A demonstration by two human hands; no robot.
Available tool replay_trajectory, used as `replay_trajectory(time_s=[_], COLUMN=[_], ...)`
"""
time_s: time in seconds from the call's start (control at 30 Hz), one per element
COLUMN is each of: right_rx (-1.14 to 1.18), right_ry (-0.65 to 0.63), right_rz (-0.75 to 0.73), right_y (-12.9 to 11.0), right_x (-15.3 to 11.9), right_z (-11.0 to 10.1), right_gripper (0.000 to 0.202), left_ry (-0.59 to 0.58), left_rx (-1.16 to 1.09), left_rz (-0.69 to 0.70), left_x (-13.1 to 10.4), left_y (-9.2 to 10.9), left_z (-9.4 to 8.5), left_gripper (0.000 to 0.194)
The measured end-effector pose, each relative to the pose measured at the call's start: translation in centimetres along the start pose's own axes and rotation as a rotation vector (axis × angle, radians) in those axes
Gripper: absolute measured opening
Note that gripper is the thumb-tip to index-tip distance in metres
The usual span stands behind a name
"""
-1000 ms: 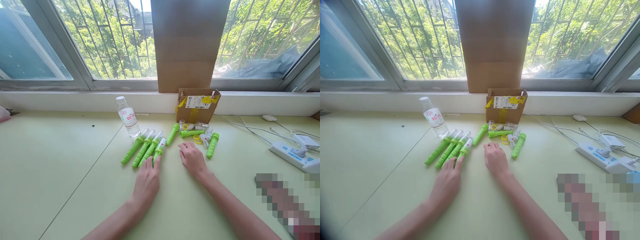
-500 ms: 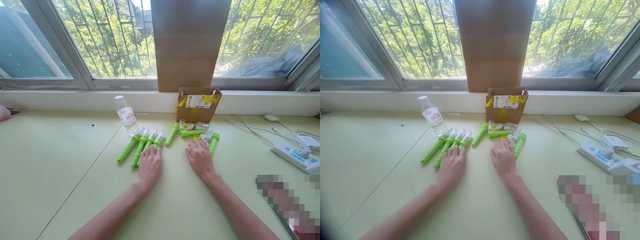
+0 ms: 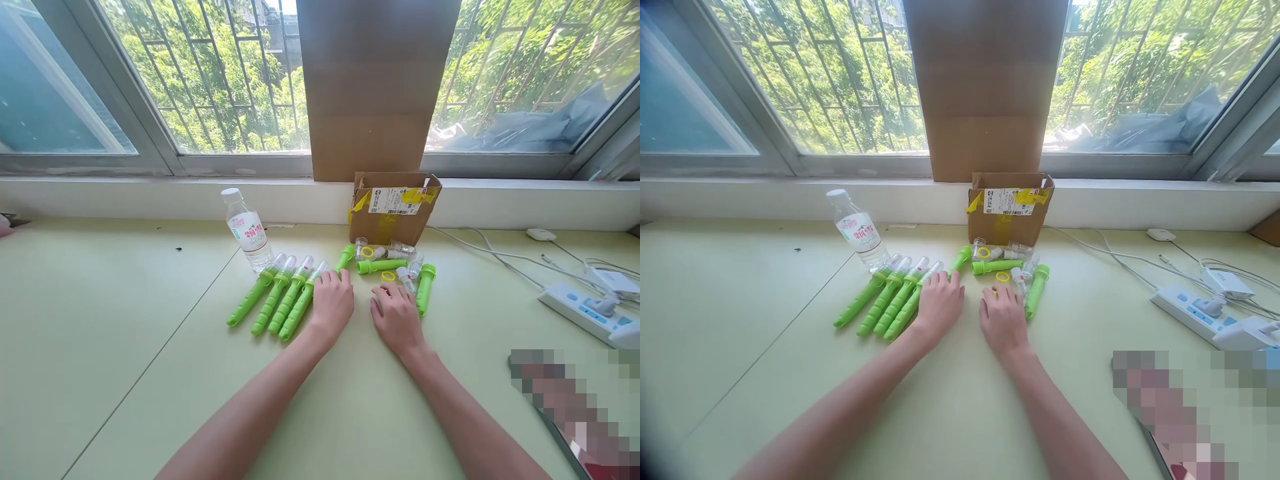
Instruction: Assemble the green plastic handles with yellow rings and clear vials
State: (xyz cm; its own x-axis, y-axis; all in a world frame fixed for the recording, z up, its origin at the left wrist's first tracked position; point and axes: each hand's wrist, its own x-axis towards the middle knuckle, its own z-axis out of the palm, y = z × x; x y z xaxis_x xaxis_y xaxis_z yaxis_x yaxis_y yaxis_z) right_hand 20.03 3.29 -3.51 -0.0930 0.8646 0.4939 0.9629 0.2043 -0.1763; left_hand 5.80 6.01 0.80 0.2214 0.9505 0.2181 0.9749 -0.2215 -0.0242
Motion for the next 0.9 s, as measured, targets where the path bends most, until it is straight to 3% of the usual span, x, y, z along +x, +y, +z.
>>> replay_trajectory(time_s=[0.17, 0.37, 0.5, 0.63, 0.77, 0.9], right_rx=[0.134, 0.288, 0.293, 0.157, 0.07, 0.09], right_ry=[0.035, 0.024, 0.038, 0.041, 0.045, 0.054], right_rz=[-0.009, -0.059, -0.037, -0.014, 0.031, 0.036], right_y=[0.0, 0.4, 0.4, 0.2, 0.2, 0.4], right_x=[0.1, 0.1, 0.0, 0.0, 0.1, 0.1], right_z=[-0.1, -0.3, -0.3, -0.2, 0.1, 0.3], right_gripper=[0.024, 0.021, 0.021, 0.025, 0.013, 0.016], left_ry=[-0.04, -0.112, -0.118, -0.122, -0.088, -0.082], left_rx=[-0.022, -0.076, -0.096, -0.152, -0.271, -0.333], left_rz=[-0.083, -0.069, -0.05, -0.052, -0.054, -0.042], left_x=[2.2, 3.1, 1.3, -1.6, -4.3, -6.1], left_y=[0.0, -0.6, -0.9, -1.2, -1.7, -2.5], left_z=[0.9, 0.9, 0.2, -0.3, -0.2, 0.0], left_gripper=[0.038, 0.026, 0.025, 0.023, 0.018, 0.018])
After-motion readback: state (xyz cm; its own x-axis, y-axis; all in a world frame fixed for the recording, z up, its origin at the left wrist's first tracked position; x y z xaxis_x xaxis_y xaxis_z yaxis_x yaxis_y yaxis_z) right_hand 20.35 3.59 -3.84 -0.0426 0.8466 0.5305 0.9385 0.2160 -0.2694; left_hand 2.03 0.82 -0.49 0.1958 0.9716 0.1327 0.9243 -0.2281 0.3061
